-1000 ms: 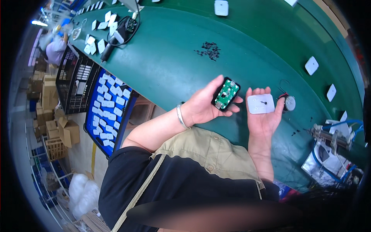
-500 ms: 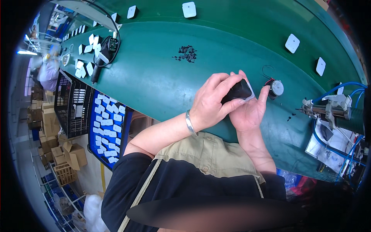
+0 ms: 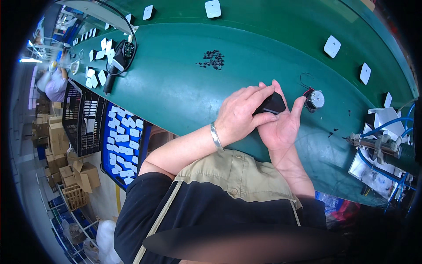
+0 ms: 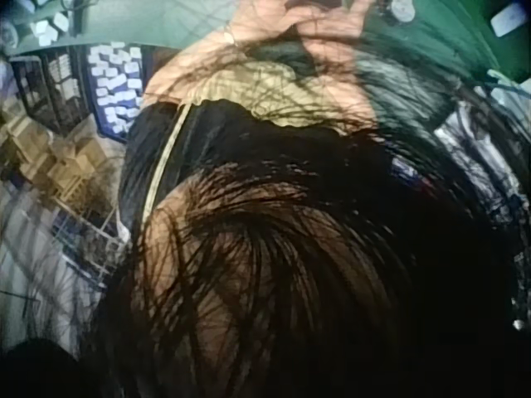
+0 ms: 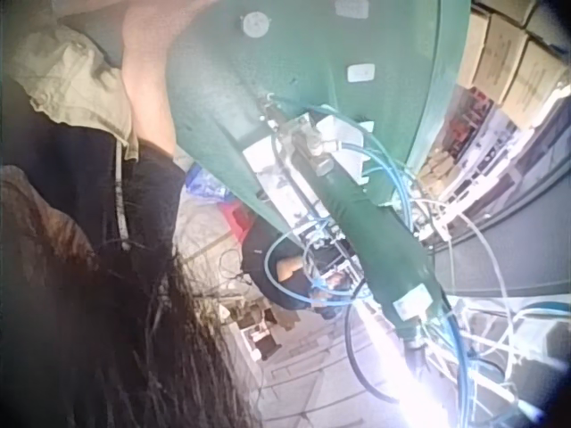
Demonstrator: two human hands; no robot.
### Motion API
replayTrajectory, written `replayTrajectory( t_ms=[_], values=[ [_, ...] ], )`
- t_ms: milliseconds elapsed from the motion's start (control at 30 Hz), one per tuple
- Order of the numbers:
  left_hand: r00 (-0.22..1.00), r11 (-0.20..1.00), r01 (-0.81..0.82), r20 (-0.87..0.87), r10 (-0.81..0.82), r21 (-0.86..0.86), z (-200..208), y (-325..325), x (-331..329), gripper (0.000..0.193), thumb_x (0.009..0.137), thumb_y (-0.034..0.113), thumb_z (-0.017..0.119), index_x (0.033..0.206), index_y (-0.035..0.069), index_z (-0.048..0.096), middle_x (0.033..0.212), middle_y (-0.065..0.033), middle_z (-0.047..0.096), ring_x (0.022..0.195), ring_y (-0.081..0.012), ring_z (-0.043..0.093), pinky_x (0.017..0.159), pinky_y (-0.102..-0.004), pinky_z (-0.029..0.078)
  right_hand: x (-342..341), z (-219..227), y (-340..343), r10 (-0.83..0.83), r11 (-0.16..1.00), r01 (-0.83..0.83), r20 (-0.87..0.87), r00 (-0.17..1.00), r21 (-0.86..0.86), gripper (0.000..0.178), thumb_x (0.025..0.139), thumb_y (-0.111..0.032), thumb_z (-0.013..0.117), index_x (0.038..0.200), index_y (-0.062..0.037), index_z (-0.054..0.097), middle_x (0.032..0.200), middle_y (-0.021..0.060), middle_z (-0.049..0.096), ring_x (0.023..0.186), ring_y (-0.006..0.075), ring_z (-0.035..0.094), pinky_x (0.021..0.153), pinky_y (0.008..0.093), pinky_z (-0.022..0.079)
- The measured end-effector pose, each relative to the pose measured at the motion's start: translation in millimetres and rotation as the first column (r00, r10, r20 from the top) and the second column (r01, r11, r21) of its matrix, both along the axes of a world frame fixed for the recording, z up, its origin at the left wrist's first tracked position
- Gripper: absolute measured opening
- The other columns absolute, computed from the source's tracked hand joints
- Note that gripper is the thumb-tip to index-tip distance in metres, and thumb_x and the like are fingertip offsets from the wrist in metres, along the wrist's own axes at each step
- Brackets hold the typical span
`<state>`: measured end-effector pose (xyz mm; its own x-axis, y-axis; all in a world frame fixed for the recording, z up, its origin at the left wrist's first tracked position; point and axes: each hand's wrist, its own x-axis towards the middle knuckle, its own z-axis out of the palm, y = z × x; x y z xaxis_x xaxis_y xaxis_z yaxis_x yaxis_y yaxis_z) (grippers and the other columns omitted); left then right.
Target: The person assembles small electronic components by screwing circuit boards into plastic housings with a pneumatic screwdriver.
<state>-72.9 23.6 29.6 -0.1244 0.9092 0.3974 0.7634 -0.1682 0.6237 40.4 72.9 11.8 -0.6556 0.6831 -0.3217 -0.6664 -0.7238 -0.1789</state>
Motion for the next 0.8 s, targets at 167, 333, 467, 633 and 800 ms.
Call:
replayTrajectory(
  t_ms=[167,333,467,633,800],
  values=[
    [0.992,0.989,0.02,-0.118,-0.038,-0.143,17,-8,-12,0.064,0.061,0.031,0.072,0.115,0.004,0.05,0.092,-0.0116,0.06,0.079,-0.0295,0.057,0.067,-0.0356,0.047,-2,-4,-5,0.067,0.997,-0.068,0.046,0.997,0.022,0.076,0.081,-0.064,0.03,0.129,-0.0055,0.026,0.124,0.0152,0.038,0.113,0.0284,0.041,0.096,0.0429,0.034],
    [0.999,0.931,-0.015,0.028,0.028,-0.365,28,-17,-18,0.06,0.073,0.018,0.066,0.125,0.004,0.039,0.095,-0.0145,0.059,0.078,-0.0224,0.058,0.069,-0.0309,0.047,-1,3,-8,0.141,0.919,-0.205,0.205,0.969,0.337,0.068,0.088,-0.051,0.033,0.135,-0.003,0.017,0.13,0.0138,0.034,0.119,0.0244,0.035,0.1,0.0376,0.028],
    [0.466,0.953,0.295,0.881,-0.075,-0.075,8,-23,-20,0.048,0.084,0.009,0.052,0.129,0.006,0.035,0.103,-0.0051,0.055,0.087,-0.01,0.053,0.074,-0.0267,0.046,6,6,-10,-0.078,0.542,-0.467,0.595,0.8,0.699,0.052,0.093,-0.021,0.031,0.137,-0.0016,0.01,0.131,0.0133,0.03,0.119,0.0203,0.033,0.099,0.0296,0.025],
    [0.279,0.892,0.445,0.958,-0.058,-0.076,-6,-27,-15,0.048,0.084,0.006,0.05,0.129,0.007,0.035,0.108,-0.0054,0.053,0.094,-0.0101,0.052,0.08,-0.027,0.045,21,8,-25,-0.272,0.365,-0.519,0.622,0.734,0.773,0.049,0.093,-0.017,0.027,0.136,-0.0016,0.011,0.128,0.0158,0.031,0.115,0.0212,0.036,0.096,0.0305,0.028],
    [0.288,0.903,0.429,0.953,-0.096,-0.038,-11,-21,-3,0.047,0.085,0.005,0.051,0.129,0.005,0.035,0.111,-0.0055,0.052,0.097,-0.0108,0.051,0.083,-0.0276,0.044,27,11,-25,-0.335,0.369,-0.565,0.673,0.66,0.738,0.046,0.094,-0.019,0.026,0.134,-0.002,0.013,0.124,0.0164,0.034,0.111,0.0227,0.039,0.093,0.0332,0.031]
  ],
)
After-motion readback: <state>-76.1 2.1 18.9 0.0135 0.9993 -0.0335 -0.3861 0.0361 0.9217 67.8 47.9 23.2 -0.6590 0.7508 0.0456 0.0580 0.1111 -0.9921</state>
